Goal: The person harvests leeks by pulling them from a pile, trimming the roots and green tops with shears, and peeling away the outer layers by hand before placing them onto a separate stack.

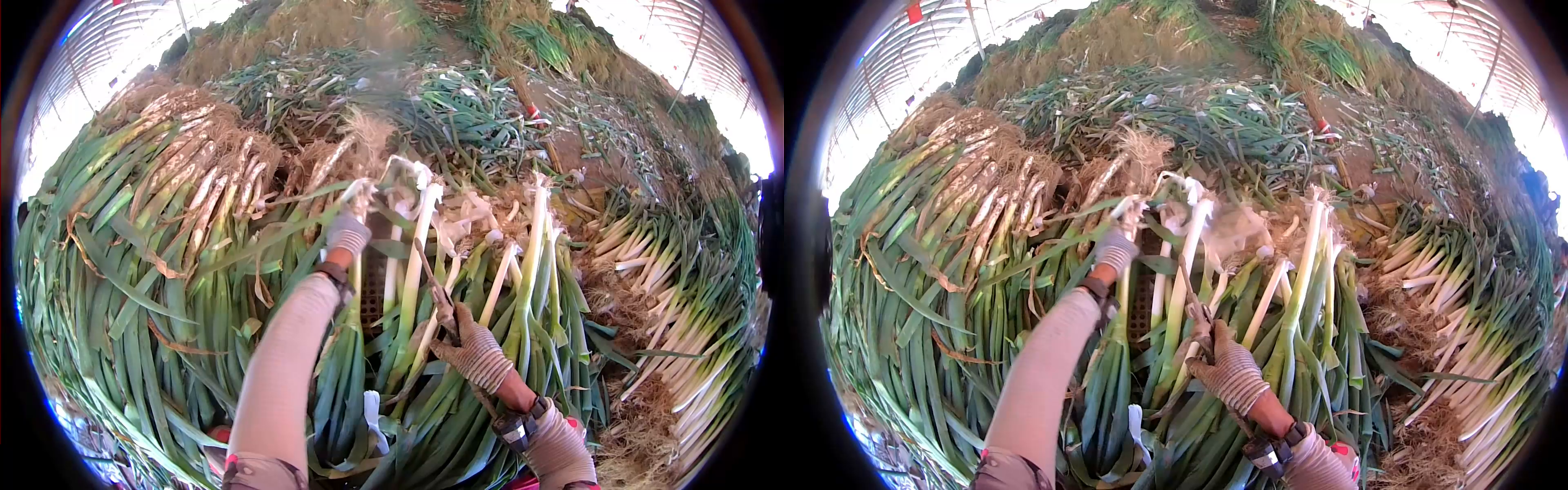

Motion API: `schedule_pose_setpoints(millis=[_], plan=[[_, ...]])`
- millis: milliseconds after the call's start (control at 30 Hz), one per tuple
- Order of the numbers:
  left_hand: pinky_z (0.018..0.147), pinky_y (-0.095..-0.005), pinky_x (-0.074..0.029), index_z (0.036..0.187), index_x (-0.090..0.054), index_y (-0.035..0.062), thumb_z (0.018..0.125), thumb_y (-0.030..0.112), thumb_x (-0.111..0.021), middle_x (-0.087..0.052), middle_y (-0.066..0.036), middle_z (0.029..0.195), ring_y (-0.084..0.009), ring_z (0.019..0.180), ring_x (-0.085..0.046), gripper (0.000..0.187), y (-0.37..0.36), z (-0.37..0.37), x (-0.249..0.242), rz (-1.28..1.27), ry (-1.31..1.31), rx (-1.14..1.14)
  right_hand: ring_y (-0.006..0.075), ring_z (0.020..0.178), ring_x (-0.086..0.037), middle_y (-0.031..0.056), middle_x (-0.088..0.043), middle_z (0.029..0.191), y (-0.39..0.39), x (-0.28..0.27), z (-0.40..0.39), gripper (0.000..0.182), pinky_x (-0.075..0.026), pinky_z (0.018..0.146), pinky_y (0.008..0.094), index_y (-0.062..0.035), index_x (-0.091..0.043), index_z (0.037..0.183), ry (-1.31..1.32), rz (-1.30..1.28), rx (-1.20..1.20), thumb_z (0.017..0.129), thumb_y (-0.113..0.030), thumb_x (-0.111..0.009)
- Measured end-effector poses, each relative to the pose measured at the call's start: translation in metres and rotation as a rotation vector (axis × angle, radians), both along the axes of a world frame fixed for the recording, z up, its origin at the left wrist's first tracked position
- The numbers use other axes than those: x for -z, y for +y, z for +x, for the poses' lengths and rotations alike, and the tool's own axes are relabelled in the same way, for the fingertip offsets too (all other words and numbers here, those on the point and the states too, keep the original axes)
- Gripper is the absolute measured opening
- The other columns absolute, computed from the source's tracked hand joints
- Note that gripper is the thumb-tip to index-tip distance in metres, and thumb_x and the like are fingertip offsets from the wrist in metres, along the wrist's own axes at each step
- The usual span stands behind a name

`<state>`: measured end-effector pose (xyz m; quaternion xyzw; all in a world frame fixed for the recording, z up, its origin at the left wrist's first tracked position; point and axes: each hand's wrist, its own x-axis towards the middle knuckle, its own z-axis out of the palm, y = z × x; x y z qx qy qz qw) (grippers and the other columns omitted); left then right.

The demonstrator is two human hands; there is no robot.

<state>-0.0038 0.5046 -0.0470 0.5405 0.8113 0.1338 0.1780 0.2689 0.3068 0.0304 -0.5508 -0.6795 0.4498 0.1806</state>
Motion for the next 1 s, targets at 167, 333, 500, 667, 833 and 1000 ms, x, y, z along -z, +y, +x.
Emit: schedule_pose_setpoints(millis=[167,333,500,667,833,1000], plan=[[0.067,-0.0375,-0.057,0.112,-0.051,-0.0016,0.057,0.008,-0.078,-0.061,-0.014,0.089,-0.0261,0.072,-0.061,0.062,-0.035,-0.047,-0.094,0.465,-0.936,0.039,0.0406,0.081,-0.062,0.0238,-0.061,0.086,0.002,-0.001,-0.001,0.058,-0.049,0.07,0.0435,-0.002,-0.038,0.112,-0.057,-0.007,-0.005,0.073,-0.028,-0.073],[0.061,-0.0392,-0.056,0.086,-0.061,-0.0034,0.061,-0.001,-0.069,-0.064,-0.014,0.08,-0.0268,0.067,-0.063,0.026,-0.08,-0.086,-0.178,0.587,-1.211,0.24,0.0415,0.082,-0.062,0.0244,-0.062,0.084,-0.001,0.0,-0.002,0.058,-0.05,0.071,0.0454,-0.001,-0.038,0.109,-0.13,0.044,-0.023,0.074,-0.031,-0.073],[0.066,-0.0348,-0.057,0.09,-0.063,-0.003,0.066,0.003,-0.071,-0.066,-0.013,0.079,-0.025,0.067,-0.065,0.026,-0.155,-0.058,-0.282,0.527,-1.182,0.215,0.0431,0.085,-0.061,0.0262,-0.061,0.087,-0.001,0.001,-0.012,0.059,-0.05,0.073,0.0449,-0.0011,-0.037,0.108,-0.251,0.01,-0.005,0.071,-0.029,-0.072],[0.064,-0.03,-0.056,0.095,-0.062,-0.0004,0.069,0.011,-0.073,-0.064,-0.008,0.08,-0.0201,0.065,-0.063,0.031,-0.142,-0.06,-0.357,0.637,-0.933,0.322,0.0446,0.089,-0.059,0.0274,-0.061,0.089,-0.006,0.007,-0.01,0.06,-0.049,0.074,0.0461,-0.0004,-0.037,0.109,-0.19,0.097,0.017,0.07,-0.029,-0.074],[0.065,-0.0294,-0.054,0.096,-0.061,0.0011,0.074,0.02,-0.068,-0.062,-0.008,0.08,-0.019,0.066,-0.059,0.03,-0.101,-0.096,-0.423,0.56,-0.727,0.443,0.0409,0.085,-0.062,0.0255,-0.061,0.087,-0.017,-0.001,-0.009,0.059,-0.049,0.074,0.0426,0.0007,-0.039,0.108,-0.151,0.073,-0.052,0.072,-0.03,-0.074],[0.068,-0.0326,-0.054,0.097,-0.062,0.0018,0.075,0.021,-0.067,-0.062,-0.009,0.08,-0.0208,0.068,-0.059,0.03,-0.074,-0.102,-0.409,0.246,-0.878,0.461,0.0408,0.082,-0.061,0.026,-0.06,0.083,-0.022,0.003,-0.004,0.057,-0.049,0.072,0.0418,0.0015,-0.038,0.106,-0.148,0.097,-0.071,0.072,-0.027,-0.074]])
